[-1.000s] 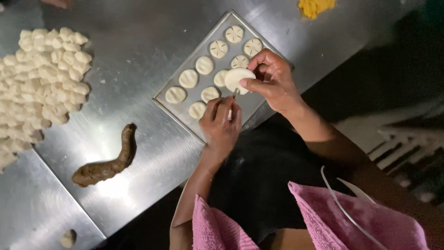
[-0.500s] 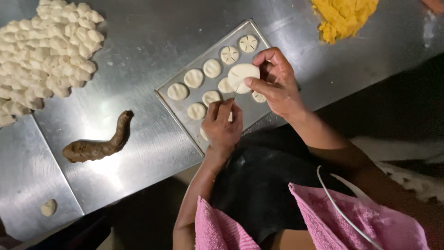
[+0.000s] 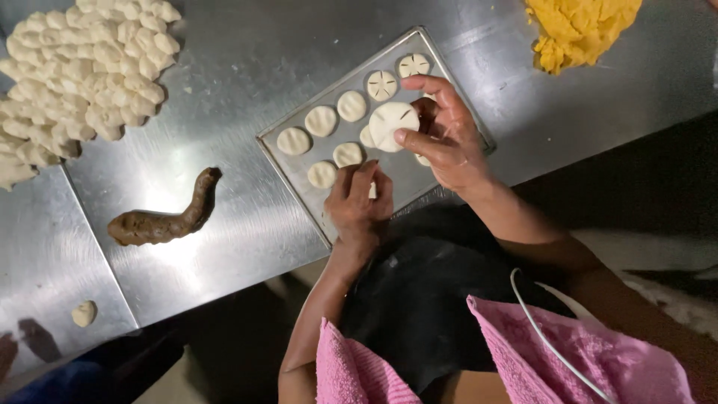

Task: Shaping small pieces of dough into rounds, arranging them on a tray, and scoring a star pattern on top of each piece.

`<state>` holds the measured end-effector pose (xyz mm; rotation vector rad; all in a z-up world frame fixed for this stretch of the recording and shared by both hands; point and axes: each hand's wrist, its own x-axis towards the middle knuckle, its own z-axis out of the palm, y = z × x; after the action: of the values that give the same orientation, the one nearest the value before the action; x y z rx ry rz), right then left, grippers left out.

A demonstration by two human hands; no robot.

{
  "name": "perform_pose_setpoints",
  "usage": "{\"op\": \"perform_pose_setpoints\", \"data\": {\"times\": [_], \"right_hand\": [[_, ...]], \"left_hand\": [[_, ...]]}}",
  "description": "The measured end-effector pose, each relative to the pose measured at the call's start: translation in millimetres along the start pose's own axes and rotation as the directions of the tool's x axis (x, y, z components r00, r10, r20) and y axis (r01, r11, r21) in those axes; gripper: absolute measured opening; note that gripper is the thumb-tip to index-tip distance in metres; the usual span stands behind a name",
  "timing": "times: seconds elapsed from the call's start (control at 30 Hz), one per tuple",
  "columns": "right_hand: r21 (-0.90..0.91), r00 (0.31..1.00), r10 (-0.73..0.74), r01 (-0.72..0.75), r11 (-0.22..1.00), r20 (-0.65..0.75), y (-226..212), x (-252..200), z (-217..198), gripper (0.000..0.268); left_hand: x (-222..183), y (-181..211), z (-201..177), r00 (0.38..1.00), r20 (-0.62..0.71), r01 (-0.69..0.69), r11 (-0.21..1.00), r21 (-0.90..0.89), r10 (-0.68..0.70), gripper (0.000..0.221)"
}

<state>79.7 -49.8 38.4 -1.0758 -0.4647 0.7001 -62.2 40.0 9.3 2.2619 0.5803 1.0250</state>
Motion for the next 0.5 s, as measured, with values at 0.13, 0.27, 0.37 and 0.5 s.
{"op": "perform_pose_setpoints", "data": {"times": [0.13, 0.27, 0.37, 0.5], "right_hand": [[-0.058, 0.999, 0.009, -0.011, 0.998, -0.034, 15.5, -2.7, -12.1, 0.037], [-0.098, 0.998, -0.038, 0.033, 0.995, -0.045, 33.3, -6.4, -25.1, 0.033], [-0.063, 0.994, -0.089, 0.085, 0.994, -0.063, 33.5, -5.3, -27.1, 0.031], [-0.097, 0.993, -0.064, 0.054, 0.994, -0.098, 7.9, -2.7, -10.0, 0.041]], "left_hand": [[6.2, 10.7, -8.4, 1.0, 0.004, 0.005, 1.0, -0.013, -0.005, 0.027], [10.3, 9.3, -2.9, 0.999, -0.01, -0.049, 0.996, -0.07, 0.048, 0.026], [5.4, -1.2, 2.5, 0.999, 0.041, -0.027, 0.999, -0.042, 0.029, 0.025], [3.8, 1.6, -2.3, 0.999, 0.009, -0.039, 0.999, -0.036, 0.039, 0.026]]}}
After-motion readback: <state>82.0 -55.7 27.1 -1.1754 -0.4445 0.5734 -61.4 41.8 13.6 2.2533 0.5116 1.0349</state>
